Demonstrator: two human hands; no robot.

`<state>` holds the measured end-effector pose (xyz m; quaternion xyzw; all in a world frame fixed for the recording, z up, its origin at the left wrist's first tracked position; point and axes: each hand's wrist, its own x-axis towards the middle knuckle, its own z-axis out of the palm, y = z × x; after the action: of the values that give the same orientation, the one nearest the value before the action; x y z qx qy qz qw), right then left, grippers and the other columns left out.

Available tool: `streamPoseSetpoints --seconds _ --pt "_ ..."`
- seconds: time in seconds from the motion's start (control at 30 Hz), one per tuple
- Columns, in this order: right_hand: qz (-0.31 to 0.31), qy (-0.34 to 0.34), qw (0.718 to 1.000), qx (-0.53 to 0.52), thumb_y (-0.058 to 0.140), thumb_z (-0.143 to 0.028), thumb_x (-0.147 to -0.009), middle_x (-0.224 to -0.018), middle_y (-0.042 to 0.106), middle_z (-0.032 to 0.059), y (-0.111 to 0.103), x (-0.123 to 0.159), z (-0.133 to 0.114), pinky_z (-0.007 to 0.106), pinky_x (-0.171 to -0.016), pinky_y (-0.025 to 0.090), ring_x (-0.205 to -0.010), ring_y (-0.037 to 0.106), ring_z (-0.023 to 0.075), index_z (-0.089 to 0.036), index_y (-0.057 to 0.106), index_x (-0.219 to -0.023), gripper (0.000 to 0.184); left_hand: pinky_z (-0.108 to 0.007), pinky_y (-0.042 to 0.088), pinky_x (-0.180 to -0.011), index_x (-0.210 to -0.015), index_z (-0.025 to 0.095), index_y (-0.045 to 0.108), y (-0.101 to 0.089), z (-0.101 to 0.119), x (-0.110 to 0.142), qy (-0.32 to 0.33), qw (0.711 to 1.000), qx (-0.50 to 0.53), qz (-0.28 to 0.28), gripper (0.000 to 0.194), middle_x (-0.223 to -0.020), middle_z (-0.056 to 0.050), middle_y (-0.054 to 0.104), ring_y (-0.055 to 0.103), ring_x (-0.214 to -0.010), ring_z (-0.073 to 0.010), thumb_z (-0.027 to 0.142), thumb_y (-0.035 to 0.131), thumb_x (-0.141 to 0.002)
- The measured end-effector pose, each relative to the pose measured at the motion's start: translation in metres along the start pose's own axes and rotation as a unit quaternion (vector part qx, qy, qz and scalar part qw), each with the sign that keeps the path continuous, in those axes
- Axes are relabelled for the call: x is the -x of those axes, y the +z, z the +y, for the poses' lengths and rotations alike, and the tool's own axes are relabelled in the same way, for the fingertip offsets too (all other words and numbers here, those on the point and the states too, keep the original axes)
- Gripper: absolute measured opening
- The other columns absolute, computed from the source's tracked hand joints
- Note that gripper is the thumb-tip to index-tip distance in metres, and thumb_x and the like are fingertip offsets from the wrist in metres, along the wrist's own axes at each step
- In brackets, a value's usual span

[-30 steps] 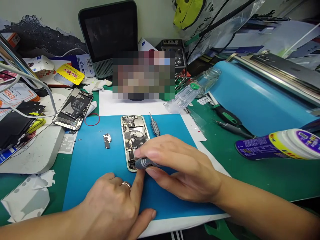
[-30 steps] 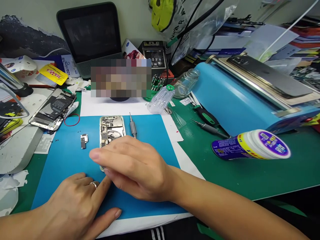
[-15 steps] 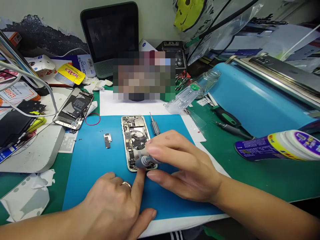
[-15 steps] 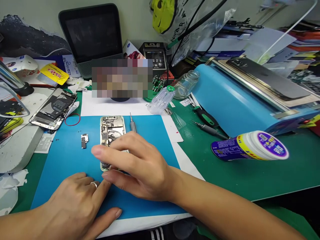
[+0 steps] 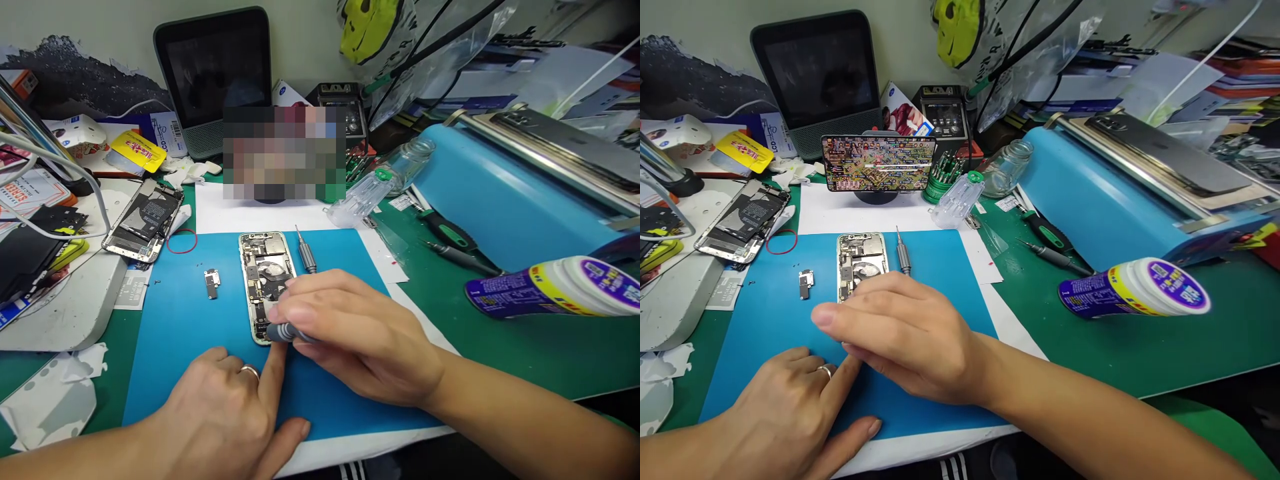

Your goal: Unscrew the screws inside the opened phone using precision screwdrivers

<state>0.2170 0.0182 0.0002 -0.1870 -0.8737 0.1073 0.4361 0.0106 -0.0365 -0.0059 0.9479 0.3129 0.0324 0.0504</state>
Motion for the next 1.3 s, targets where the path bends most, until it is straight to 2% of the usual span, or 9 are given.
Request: streamPoseSetpoints --seconds 0.17,0.27,0.43,0.6,0.73,0.9,1.03,1.17,1.3 --pt "0.003 0.002 1.000 0.018 0.053 -0.013 -0.100 -0.100 0.076 0.0113 0.000 0.000 0.000 0.031 -0.092 0.059 -0.098 0.071 0.0153 -0.011 0.056 -0.124 0.024 -0.038 0.052 -0.048 -0.097 0.016 0.054 0.002 0.001 0.001 -0.001 1.000 0.001 -0.002 0.025 -0.060 -0.001 0.065 0.062 -0.047 -0.0236 0.040 0.059 -0.093" --pt "0.007 -0.007 1.000 -0.009 0.051 -0.007 -0.099 -0.105 0.077 0.0117 0.001 -0.001 0.000 0.031 -0.097 0.058 -0.099 0.072 0.0132 -0.011 0.053 -0.128 0.029 -0.038 0.052 -0.048 -0.099 0.015 0.054 0.003 0.001 0.001 0.002 1.000 0.000 0.010 0.028 -0.061 -0.001 0.066 0.062 -0.047 -0.0230 0.041 0.060 -0.092" --pt "0.028 0.002 1.000 0.012 0.056 -0.011 -0.098 -0.093 0.075 0.0094 0.002 -0.002 0.001 0.032 -0.082 0.061 -0.090 0.070 0.0154 -0.012 0.058 -0.120 0.022 -0.036 0.051 -0.046 -0.104 0.013 0.056 0.004 -0.001 0.000 0.006 1.000 -0.001 0.027 0.031 -0.061 -0.001 0.067 0.063 -0.047 -0.0216 0.042 0.062 -0.092" --pt "0.015 -0.013 0.999 -0.030 0.052 -0.005 -0.097 -0.107 0.078 0.0125 0.003 -0.001 0.001 0.034 -0.095 0.061 -0.102 0.072 0.0153 -0.010 0.051 -0.134 0.038 -0.035 0.052 -0.047 -0.098 0.014 0.056 0.005 -0.003 0.001 0.010 0.999 -0.004 0.035 0.030 -0.062 -0.002 0.069 0.065 -0.048 -0.0215 0.043 0.064 -0.091" --pt "0.022 -0.007 1.000 -0.014 0.053 -0.015 -0.100 -0.097 0.075 0.0091 0.003 -0.001 0.001 0.034 -0.084 0.062 -0.091 0.070 0.0162 -0.013 0.057 -0.129 0.030 -0.035 0.053 -0.047 -0.100 0.014 0.056 0.007 -0.003 0.003 0.006 0.999 -0.006 0.052 0.030 -0.062 -0.002 0.069 0.065 -0.048 -0.0217 0.043 0.061 -0.093" --pt "0.017 -0.029 0.999 -0.043 0.051 0.001 -0.094 -0.107 0.077 0.0126 0.005 -0.001 0.001 0.033 -0.100 0.058 -0.104 0.071 0.0149 -0.007 0.054 -0.129 0.036 -0.035 0.055 -0.050 -0.094 0.017 0.055 0.007 -0.003 0.004 0.009 0.999 0.009 0.031 0.026 -0.066 -0.004 0.071 0.067 -0.051 -0.0222 0.042 0.061 -0.093" --pt "0.024 -0.016 0.999 -0.028 0.055 -0.012 -0.099 -0.098 0.076 0.0112 0.005 -0.002 0.001 0.034 -0.091 0.061 -0.095 0.071 0.0157 -0.009 0.059 -0.121 0.023 -0.035 0.056 -0.050 -0.097 0.016 0.055 0.007 -0.002 0.003 0.005 0.999 0.007 0.037 0.025 -0.064 -0.004 0.070 0.068 -0.051 -0.0229 0.041 0.056 -0.096" --pt "0.014 -0.029 0.998 -0.047 0.050 -0.003 -0.097 -0.111 0.077 0.0137 0.005 -0.002 0.000 0.034 -0.100 0.059 -0.110 0.070 0.0151 -0.008 0.053 -0.132 0.035 -0.036 0.054 -0.047 -0.098 0.016 0.055 0.009 -0.003 0.003 0.010 0.999 0.009 0.037 0.025 -0.064 -0.004 0.069 0.066 -0.048 -0.0233 0.041 0.051 -0.098" --pt "0.026 -0.007 0.999 -0.023 0.052 -0.012 -0.100 -0.093 0.074 0.0065 0.005 -0.002 -0.001 0.033 -0.087 0.061 -0.088 0.069 0.0138 -0.015 0.063 -0.121 0.025 -0.038 0.058 -0.052 -0.100 0.015 0.056 0.011 -0.002 0.003 0.000 0.998 0.016 0.060 0.026 -0.069 -0.006 0.072 0.069 -0.052 -0.0246 0.041 0.050 -0.099"
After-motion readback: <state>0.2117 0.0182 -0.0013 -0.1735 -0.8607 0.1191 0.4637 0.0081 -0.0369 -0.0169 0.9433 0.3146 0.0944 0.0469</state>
